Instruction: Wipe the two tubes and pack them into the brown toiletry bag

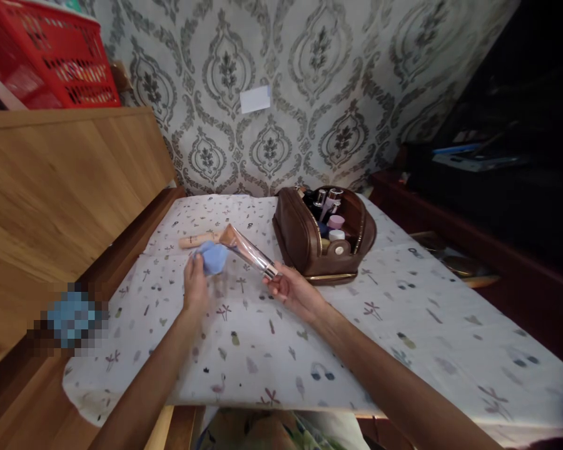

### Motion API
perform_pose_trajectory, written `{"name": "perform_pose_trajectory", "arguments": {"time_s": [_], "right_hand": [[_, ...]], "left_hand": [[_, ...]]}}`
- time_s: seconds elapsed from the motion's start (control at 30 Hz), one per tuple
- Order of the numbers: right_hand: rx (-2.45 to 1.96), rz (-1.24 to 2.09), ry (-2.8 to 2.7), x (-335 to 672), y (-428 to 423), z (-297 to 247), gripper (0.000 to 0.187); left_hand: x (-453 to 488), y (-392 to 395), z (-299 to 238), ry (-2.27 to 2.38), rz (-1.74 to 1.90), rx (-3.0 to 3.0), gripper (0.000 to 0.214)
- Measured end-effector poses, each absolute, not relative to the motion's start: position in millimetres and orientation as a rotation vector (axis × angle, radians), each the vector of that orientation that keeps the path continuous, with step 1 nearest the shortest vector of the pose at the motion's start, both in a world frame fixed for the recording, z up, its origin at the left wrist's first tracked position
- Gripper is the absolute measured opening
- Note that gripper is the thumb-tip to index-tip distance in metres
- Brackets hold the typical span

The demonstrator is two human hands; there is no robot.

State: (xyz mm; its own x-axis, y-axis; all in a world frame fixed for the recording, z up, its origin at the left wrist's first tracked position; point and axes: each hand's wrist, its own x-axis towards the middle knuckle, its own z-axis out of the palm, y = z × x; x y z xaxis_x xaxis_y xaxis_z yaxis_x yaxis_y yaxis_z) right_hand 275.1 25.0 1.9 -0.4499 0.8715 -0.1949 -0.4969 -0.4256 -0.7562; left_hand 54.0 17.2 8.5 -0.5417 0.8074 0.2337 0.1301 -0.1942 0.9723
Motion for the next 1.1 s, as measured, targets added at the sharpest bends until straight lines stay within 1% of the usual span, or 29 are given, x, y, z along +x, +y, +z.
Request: {"name": "perform_pose_trajectory", "arguments": {"time_s": [0.07,0.13,0.2,0.3,0.43,0.53,0.67,0.77,0.83,0.9,1.0,1.1], "right_hand": [[-0.717,1.989,-0.816,272.9,22.1,0.9,0.032],[-0.706,2.021,-0.857,270.0,18.7,0.1,0.036],[-0.681,2.021,-0.882,267.7,16.3,-0.3,0.040],[-0.668,1.967,-0.942,266.4,16.0,-1.0,0.047],[-0.841,1.797,-1.188,266.7,17.8,-4.2,0.055],[-0.966,1.622,-1.321,267.9,18.7,-4.2,0.054],[-0.867,1.508,-1.278,270.5,19.0,3.9,0.049],[-0.800,1.535,-1.210,271.8,18.8,8.1,0.045],[-0.795,1.604,-1.153,272.0,18.8,7.9,0.044],[-0.785,1.679,-1.081,271.9,18.5,6.9,0.043],[-0.743,1.714,-0.971,271.1,17.9,7.7,0.042],[-0.694,1.675,-0.888,269.9,17.6,10.4,0.042]], "left_hand": [[76.4,13.9,7.5,1.284,1.670,0.922,0.044],[100.5,6.5,8.3,1.079,1.573,0.877,0.047],[120.1,-2.7,9.9,0.940,1.487,0.860,0.045],[133.1,-13.1,11.6,0.854,1.415,0.853,0.040],[126.1,-15.4,12.1,0.822,1.383,0.839,0.045],[115.6,-15.0,14.0,0.841,1.370,0.868,0.053],[103.5,-20.7,21.6,1.050,1.286,1.141,0.046],[98.9,-27.6,28.0,1.204,1.189,1.485,0.032],[97.5,-30.6,29.4,1.240,1.191,1.575,0.026],[95.7,-31.4,27.8,1.256,1.274,1.512,0.029],[91.0,-31.6,21.6,1.280,1.389,1.265,0.040],[88.9,-35.2,15.4,1.171,1.288,1.105,0.047]]}}
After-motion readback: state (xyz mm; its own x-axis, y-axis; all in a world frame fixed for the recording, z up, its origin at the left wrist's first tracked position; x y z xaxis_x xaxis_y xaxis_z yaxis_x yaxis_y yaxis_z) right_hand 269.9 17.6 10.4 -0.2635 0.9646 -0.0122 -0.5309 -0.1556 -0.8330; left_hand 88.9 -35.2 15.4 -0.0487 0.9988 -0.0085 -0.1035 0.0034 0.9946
